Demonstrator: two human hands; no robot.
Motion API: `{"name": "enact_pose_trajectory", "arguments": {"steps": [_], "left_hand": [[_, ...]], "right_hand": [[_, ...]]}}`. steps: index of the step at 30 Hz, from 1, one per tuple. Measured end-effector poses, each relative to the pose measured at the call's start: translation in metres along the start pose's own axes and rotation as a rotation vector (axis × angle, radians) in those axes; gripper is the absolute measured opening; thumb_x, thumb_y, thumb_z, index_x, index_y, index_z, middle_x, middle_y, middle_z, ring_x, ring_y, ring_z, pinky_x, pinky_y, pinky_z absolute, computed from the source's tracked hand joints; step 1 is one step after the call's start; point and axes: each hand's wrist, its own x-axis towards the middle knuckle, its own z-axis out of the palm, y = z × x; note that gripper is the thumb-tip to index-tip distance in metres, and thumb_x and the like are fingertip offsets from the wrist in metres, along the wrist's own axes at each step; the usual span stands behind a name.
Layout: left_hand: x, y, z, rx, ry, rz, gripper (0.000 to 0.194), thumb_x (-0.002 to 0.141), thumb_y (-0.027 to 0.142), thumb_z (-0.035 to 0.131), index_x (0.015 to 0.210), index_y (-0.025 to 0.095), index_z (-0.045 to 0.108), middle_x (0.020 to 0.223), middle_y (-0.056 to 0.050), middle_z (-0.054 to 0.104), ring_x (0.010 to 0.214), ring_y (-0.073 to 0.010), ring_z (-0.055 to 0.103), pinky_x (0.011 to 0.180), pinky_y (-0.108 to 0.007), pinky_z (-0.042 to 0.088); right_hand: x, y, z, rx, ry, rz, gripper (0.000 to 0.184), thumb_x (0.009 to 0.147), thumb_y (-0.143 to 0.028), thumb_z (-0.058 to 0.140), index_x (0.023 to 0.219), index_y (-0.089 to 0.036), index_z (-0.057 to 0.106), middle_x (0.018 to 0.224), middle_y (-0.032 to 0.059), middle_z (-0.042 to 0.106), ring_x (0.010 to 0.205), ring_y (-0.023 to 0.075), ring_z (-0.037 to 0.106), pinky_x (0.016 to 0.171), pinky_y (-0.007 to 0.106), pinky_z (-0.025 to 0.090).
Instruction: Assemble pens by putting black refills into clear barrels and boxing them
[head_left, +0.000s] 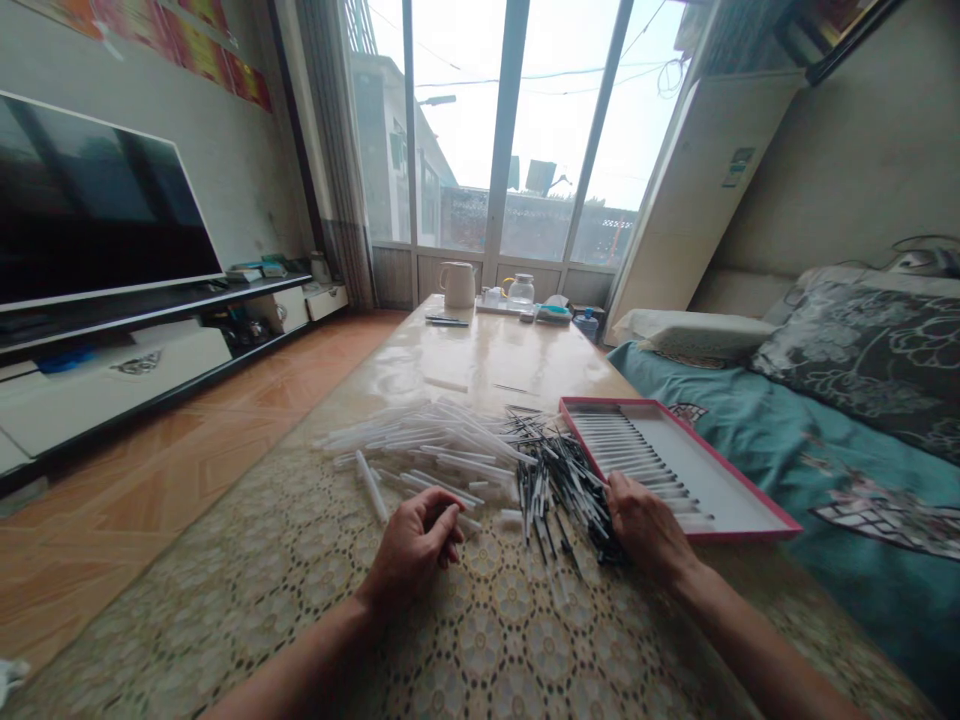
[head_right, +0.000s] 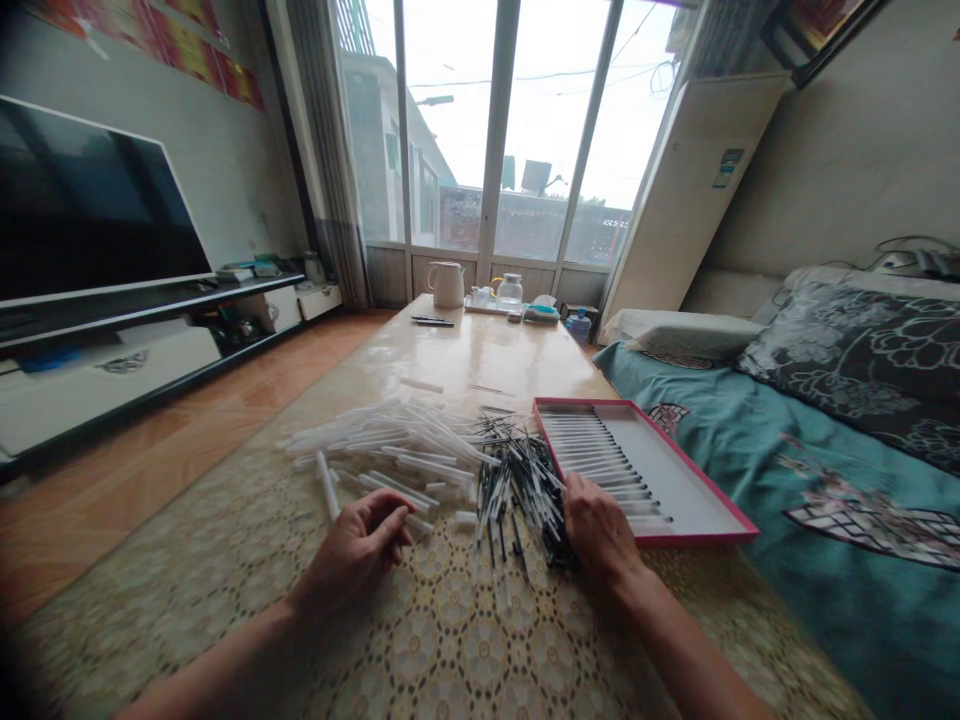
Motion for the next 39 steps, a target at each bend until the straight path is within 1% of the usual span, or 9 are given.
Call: {"name": "enact_pose_trajectory", "arguments": {"steps": [4,7,11,14,20,25,29,35,39], "left_hand": [[0.001,0.003,0.002,-0.028,0.03,-0.002,0.023,0.076,0.038,0.06,0.081,0.016,0.059,0.055,0.001,0.061,0.039,-0.0098,0.055,0.037,-0.018,0.041],[0.002,0.004,0.003,-0.042,0.052,-0.001,0.023,0.076,0.038,0.059,0.08,0.016,0.057,0.054,0.002,0.061,0.039,-0.0099,0.055,0.036,-0.018,0.041],[0.003,0.002,0.006,-0.029,0.072,0.031,0.022,0.076,0.038,0.059,0.078,0.016,0.056,0.052,0.002,0.06,0.038,-0.0103,0.055,0.034,-0.018,0.04],[0.003,0.002,0.007,-0.018,0.087,0.038,0.022,0.075,0.037,0.06,0.077,0.016,0.055,0.051,0.002,0.06,0.036,-0.0106,0.055,0.034,-0.019,0.041],[0.002,0.005,0.008,-0.014,0.095,0.051,0.02,0.074,0.035,0.061,0.074,0.016,0.056,0.05,0.002,0.06,0.036,-0.0109,0.055,0.033,-0.019,0.041],[0.001,0.005,0.009,-0.03,0.094,0.056,0.02,0.075,0.035,0.061,0.074,0.016,0.057,0.049,0.002,0.06,0.035,-0.0107,0.055,0.034,-0.019,0.042],[0.001,0.005,0.008,-0.077,0.091,0.05,0.024,0.073,0.038,0.065,0.077,0.015,0.058,0.051,0.001,0.061,0.036,-0.0111,0.055,0.034,-0.019,0.042],[0.0,0.008,0.002,-0.277,0.026,0.033,0.052,0.067,0.04,0.072,0.108,0.013,0.055,0.064,-0.002,0.067,0.048,-0.0141,0.062,0.046,-0.024,0.049],[-0.002,0.013,-0.003,-0.482,0.007,-0.018,0.04,0.07,0.038,0.071,0.099,0.012,0.063,0.076,-0.006,0.069,0.053,-0.0119,0.062,0.05,-0.023,0.048]], "right_hand": [[0.001,0.0,-0.004,-0.019,0.004,0.026,0.019,0.092,-0.015,0.036,0.079,-0.018,0.049,0.073,0.0037,0.06,0.069,0.0163,0.058,0.06,0.025,0.033],[0.003,-0.009,-0.016,-0.068,0.058,0.1,0.021,0.093,-0.021,0.037,0.077,-0.017,0.051,0.073,0.0073,0.06,0.07,0.0201,0.057,0.061,0.029,0.032],[0.007,-0.046,-0.029,-0.019,0.179,0.107,0.016,0.09,-0.021,0.041,0.085,-0.016,0.055,0.085,0.0098,0.06,0.081,0.0225,0.054,0.071,0.031,0.032],[0.011,-0.082,-0.028,0.18,0.117,0.013,0.015,0.09,-0.02,0.043,0.083,-0.017,0.056,0.081,0.0059,0.059,0.079,0.0187,0.054,0.072,0.028,0.033],[0.029,-0.123,-0.012,0.23,0.129,-0.047,0.013,0.088,-0.015,0.046,0.09,-0.019,0.058,0.089,0.0062,0.06,0.088,0.0195,0.052,0.075,0.028,0.032],[0.04,-0.13,0.0,0.261,0.15,-0.033,0.012,0.088,-0.019,0.049,0.085,-0.018,0.06,0.087,0.0081,0.06,0.085,0.0218,0.052,0.073,0.031,0.032],[0.035,-0.128,-0.002,0.307,0.193,-0.076,0.017,0.091,-0.02,0.044,0.087,-0.019,0.061,0.086,0.0059,0.06,0.087,0.0199,0.052,0.075,0.03,0.033],[0.025,-0.132,-0.017,0.353,0.241,-0.257,0.018,0.093,-0.019,0.043,0.097,-0.022,0.06,0.091,0.0034,0.06,0.089,0.0169,0.051,0.082,0.028,0.036],[0.023,-0.138,-0.02,0.394,0.24,-0.42,0.019,0.093,-0.021,0.042,0.099,-0.022,0.06,0.089,0.0035,0.06,0.086,0.017,0.051,0.08,0.028,0.037]]}}
